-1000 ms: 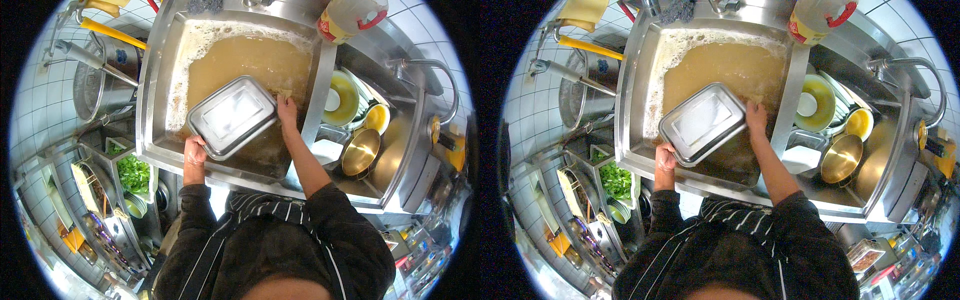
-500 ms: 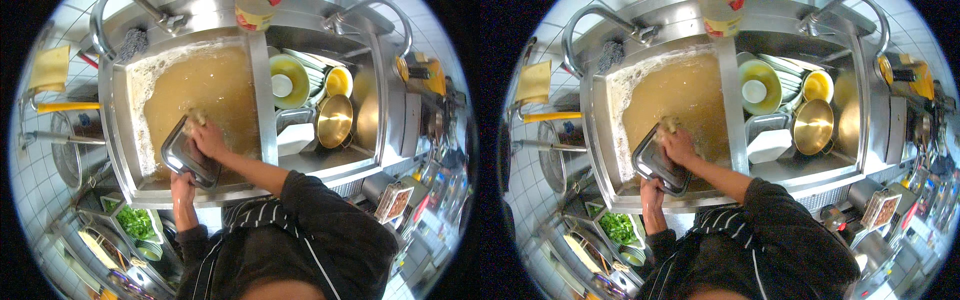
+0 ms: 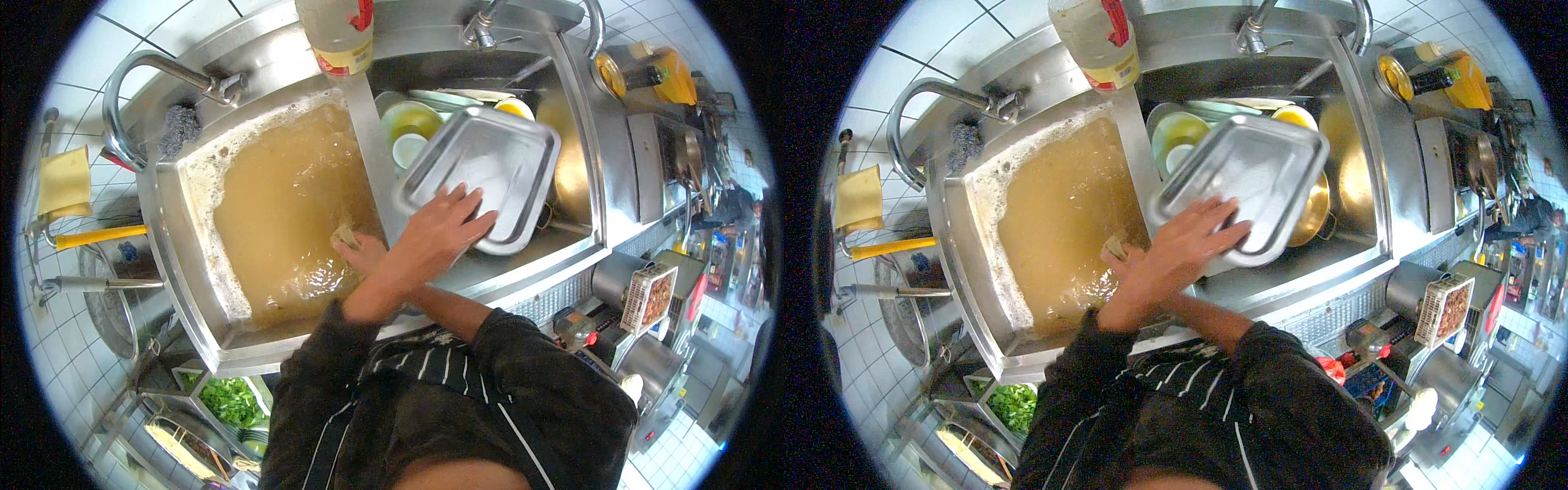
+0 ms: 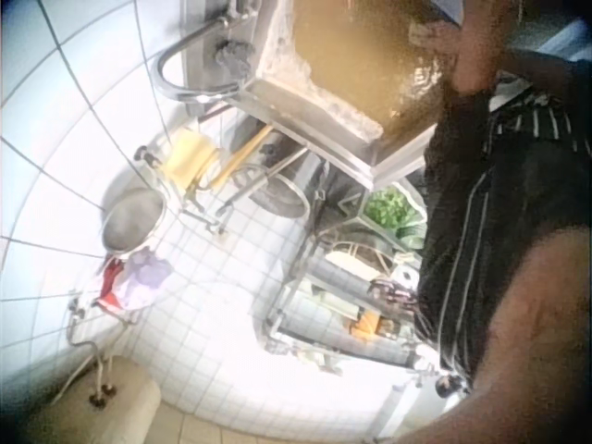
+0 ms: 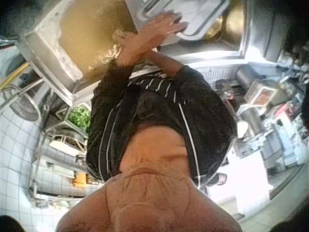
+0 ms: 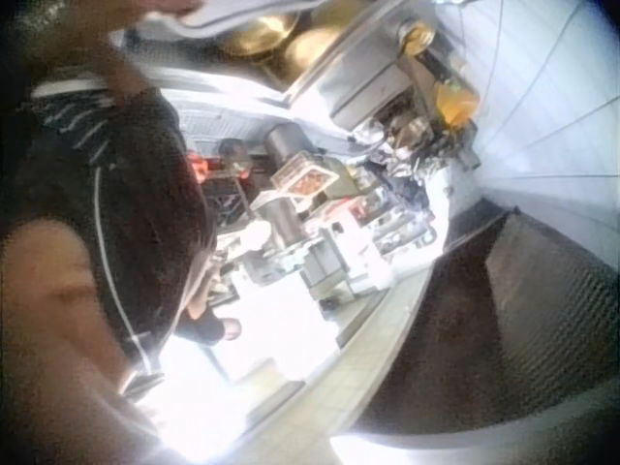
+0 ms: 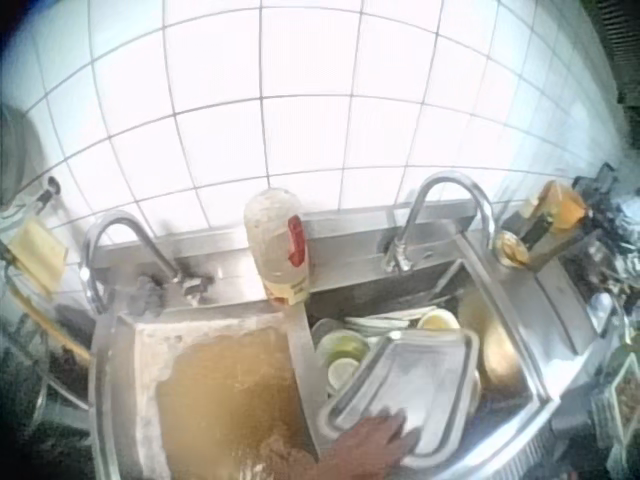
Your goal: The person washes bowls, plates, and a metal tray in a commercial kitchen sink using a sponge and soapy water. They scrub each item, rinse it under running water, and place it in the adjacent sink compartment.
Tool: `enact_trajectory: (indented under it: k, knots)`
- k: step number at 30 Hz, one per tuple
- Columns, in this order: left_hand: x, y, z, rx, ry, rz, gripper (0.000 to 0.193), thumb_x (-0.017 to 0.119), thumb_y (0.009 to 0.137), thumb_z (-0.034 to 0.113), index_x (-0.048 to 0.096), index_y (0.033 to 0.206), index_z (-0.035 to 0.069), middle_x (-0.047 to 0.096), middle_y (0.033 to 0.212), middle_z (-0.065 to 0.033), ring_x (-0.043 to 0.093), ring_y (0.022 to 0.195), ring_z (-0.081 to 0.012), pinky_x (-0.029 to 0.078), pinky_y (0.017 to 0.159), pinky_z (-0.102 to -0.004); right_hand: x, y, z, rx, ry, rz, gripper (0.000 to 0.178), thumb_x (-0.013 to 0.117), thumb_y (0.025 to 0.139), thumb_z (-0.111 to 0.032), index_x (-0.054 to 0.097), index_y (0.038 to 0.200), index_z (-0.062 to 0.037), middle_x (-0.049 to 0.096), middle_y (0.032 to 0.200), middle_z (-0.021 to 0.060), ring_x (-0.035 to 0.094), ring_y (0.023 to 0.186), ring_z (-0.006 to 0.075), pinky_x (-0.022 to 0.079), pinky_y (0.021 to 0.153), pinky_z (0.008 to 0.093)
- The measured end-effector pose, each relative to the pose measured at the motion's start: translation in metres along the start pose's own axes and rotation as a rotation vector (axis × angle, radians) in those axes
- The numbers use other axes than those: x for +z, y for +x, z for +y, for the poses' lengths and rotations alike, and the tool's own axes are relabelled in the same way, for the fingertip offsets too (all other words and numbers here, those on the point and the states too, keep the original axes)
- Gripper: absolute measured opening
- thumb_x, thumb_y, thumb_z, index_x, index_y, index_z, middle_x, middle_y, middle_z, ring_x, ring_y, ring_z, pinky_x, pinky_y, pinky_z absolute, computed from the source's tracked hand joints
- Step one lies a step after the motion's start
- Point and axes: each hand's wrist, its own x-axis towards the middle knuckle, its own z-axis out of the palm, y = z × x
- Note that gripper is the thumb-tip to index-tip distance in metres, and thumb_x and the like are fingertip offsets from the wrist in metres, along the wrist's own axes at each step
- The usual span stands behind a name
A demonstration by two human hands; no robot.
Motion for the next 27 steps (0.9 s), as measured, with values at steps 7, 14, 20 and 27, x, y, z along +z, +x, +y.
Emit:
enact_trajectory:
  k: [7, 14, 20, 27]
  knots:
    - [0.076, 0.023, -0.037, 0.085, 0.245, -0.144, 0.026, 0.053, 0.082, 0.013, 0.057, 0.106, 0.005, 0.055, 0.114, -0.0205, 0.049, 0.117, -0.0363, 0.029, 0.107, -0.0506, -0.003, -0.004, 0.003, -0.083, -0.176, 0.021, 0.047, 0.059, 0.082, -0.043, 0.060, 0.108, -0.0040, 0.062, 0.104, 0.0223, 0.057, 0.102, 0.0388, 0.044, 0.089, 0.0437]
    - [-0.002, -0.048, -0.104, -0.418, 0.238, 0.399, 0.044, 0.054, 0.080, 0.012, 0.048, 0.122, 0.003, 0.049, 0.125, -0.0194, 0.040, 0.125, -0.0345, 0.029, 0.108, -0.0439, -0.055, 0.062, -0.025, -0.861, -0.770, -0.092, 0.041, 0.066, 0.073, -0.019, 0.058, 0.111, -0.0069, 0.057, 0.101, 0.0177, 0.054, 0.095, 0.0375, 0.047, 0.079, 0.0437]
    - [-0.055, -0.269, -0.253, -1.235, 0.311, 0.621, 0.059, 0.063, 0.079, 0.023, 0.041, 0.128, -0.001, 0.049, 0.124, -0.0252, 0.049, 0.113, -0.0398, 0.039, 0.098, -0.0435, -0.094, 0.134, -0.078, -1.144, -0.983, -0.028, 0.050, 0.069, 0.065, -0.007, 0.058, 0.113, -0.0137, 0.053, 0.090, 0.0121, 0.056, 0.085, 0.0323, 0.049, 0.075, 0.0415]
    - [-0.048, -0.420, -0.314, -1.822, 0.315, 0.117, 0.050, 0.059, 0.081, 0.036, 0.054, 0.120, 0.004, 0.059, 0.115, -0.0198, 0.053, 0.109, -0.0363, 0.042, 0.094, -0.0422, -0.089, 0.146, -0.096, -0.962, -1.066, -0.026, 0.059, 0.074, 0.058, -0.007, 0.059, 0.115, -0.0153, 0.052, 0.085, 0.0120, 0.057, 0.077, 0.0313, 0.050, 0.064, 0.0399]
